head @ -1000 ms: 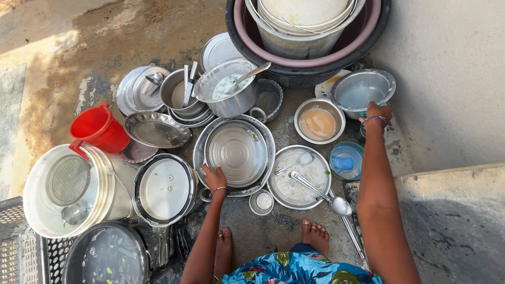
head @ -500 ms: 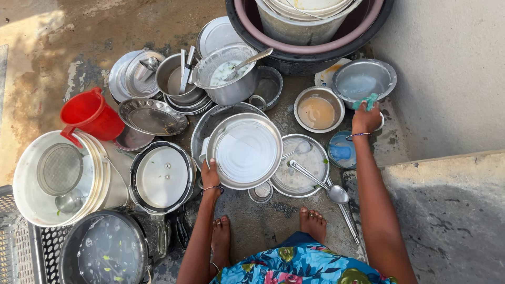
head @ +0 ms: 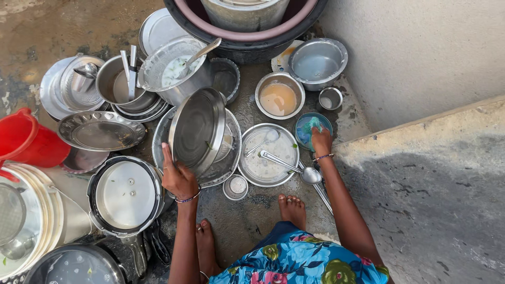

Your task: The person scrubs metal plates, bowls, and utensils using a cloth and soapy water, rinsing them in buckets and placing them into a plastic basket.

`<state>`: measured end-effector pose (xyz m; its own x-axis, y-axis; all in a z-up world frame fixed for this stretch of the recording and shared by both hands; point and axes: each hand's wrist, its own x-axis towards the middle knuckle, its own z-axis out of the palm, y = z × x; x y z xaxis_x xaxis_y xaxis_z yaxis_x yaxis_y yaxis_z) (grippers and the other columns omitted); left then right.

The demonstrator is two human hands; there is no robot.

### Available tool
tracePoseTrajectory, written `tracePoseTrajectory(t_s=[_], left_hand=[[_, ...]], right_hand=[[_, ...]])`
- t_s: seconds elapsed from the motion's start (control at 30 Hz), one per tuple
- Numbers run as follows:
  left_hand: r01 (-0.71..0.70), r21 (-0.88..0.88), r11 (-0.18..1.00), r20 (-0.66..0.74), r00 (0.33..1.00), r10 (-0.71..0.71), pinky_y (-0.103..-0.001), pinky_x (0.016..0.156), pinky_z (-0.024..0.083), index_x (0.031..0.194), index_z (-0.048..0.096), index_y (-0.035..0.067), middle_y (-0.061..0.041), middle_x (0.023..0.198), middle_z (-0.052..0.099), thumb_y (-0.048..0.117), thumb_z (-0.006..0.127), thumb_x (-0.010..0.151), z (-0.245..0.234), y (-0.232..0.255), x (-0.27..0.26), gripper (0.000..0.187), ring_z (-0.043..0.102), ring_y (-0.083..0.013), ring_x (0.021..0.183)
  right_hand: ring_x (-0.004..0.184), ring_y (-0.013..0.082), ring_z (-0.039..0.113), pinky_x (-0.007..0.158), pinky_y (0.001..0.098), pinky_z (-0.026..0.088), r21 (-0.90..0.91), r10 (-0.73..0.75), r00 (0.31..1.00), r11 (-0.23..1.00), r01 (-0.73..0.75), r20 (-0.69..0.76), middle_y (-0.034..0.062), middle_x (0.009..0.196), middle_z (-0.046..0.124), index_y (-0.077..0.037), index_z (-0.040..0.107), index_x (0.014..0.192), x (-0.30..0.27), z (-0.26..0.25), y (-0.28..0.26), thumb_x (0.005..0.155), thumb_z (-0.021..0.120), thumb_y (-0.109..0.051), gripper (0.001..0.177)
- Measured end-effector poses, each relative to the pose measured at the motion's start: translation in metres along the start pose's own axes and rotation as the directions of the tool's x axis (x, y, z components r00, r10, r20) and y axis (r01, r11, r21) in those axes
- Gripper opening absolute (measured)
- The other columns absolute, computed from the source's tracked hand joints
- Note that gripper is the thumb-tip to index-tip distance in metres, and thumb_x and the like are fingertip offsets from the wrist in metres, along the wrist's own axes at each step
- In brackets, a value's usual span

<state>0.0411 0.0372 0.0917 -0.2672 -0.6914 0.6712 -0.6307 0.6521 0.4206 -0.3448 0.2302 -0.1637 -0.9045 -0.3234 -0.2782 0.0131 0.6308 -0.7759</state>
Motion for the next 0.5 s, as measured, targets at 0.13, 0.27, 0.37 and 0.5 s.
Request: tracePoseTrajectory(t_s=[0.13, 0.27, 0.37, 0.5], left_hand=[[0.235, -0.111, 0.966, -0.039, 0.970, -0.240, -0.042, 0.088, 0.057, 0.161, 0.044, 0.006, -0.027, 0.143, 0.064, -0.010, 0.049, 0.107, 0.005, 0.017, -0.005, 0.057, 0.073, -0.0329, 0.110], [0.772, -0.201, 0.603, 0.147, 0.632, -0.761, -0.047, 0.092, 0.047, 0.160, 0.044, 0.007, -0.037, 0.123, 0.062, -0.001, 0.050, 0.105, 0.029, 0.015, -0.040, 0.057, 0.060, -0.0429, 0.106], [0.616, -0.381, 0.689, 0.060, 0.760, -0.647, -0.043, 0.101, 0.049, 0.157, 0.043, 0.003, -0.029, 0.143, 0.061, -0.005, 0.052, 0.099, 0.044, 0.011, -0.064, 0.059, 0.065, -0.0306, 0.120], [0.538, -0.285, 0.793, 0.074, 0.837, -0.542, -0.046, 0.093, 0.050, 0.157, 0.042, 0.001, -0.028, 0.142, 0.061, -0.012, 0.046, 0.096, 0.046, 0.025, -0.078, 0.062, 0.067, -0.0342, 0.109]], right_hand=[[0.096, 0.0453, 0.068, 0.080, 0.0527, 0.054, -0.472, -0.351, 0.929, 0.843, 0.258, -0.119, 0.0257, 0.102, 0.069, -0.001, 0.067, 0.109, -0.002, 0.010, -0.015, 0.090, 0.067, -0.015, 0.024], [0.106, 0.0480, 0.065, 0.085, 0.0545, 0.055, -0.638, -0.228, 0.949, 0.703, 0.315, 0.217, 0.0256, 0.112, 0.067, -0.006, 0.063, 0.113, 0.002, 0.026, -0.022, 0.081, 0.072, -0.017, 0.035], [0.099, 0.0476, 0.068, 0.086, 0.0540, 0.055, -0.555, -0.224, 0.923, 0.745, 0.369, 0.312, 0.0262, 0.106, 0.069, -0.005, 0.065, 0.114, 0.009, 0.027, -0.018, 0.088, 0.067, -0.010, 0.027], [0.099, 0.0454, 0.070, 0.085, 0.0544, 0.057, -0.572, -0.296, 0.850, 0.638, 0.515, 0.436, 0.0237, 0.106, 0.071, -0.010, 0.072, 0.107, 0.015, 0.023, -0.017, 0.099, 0.060, -0.010, 0.014]])
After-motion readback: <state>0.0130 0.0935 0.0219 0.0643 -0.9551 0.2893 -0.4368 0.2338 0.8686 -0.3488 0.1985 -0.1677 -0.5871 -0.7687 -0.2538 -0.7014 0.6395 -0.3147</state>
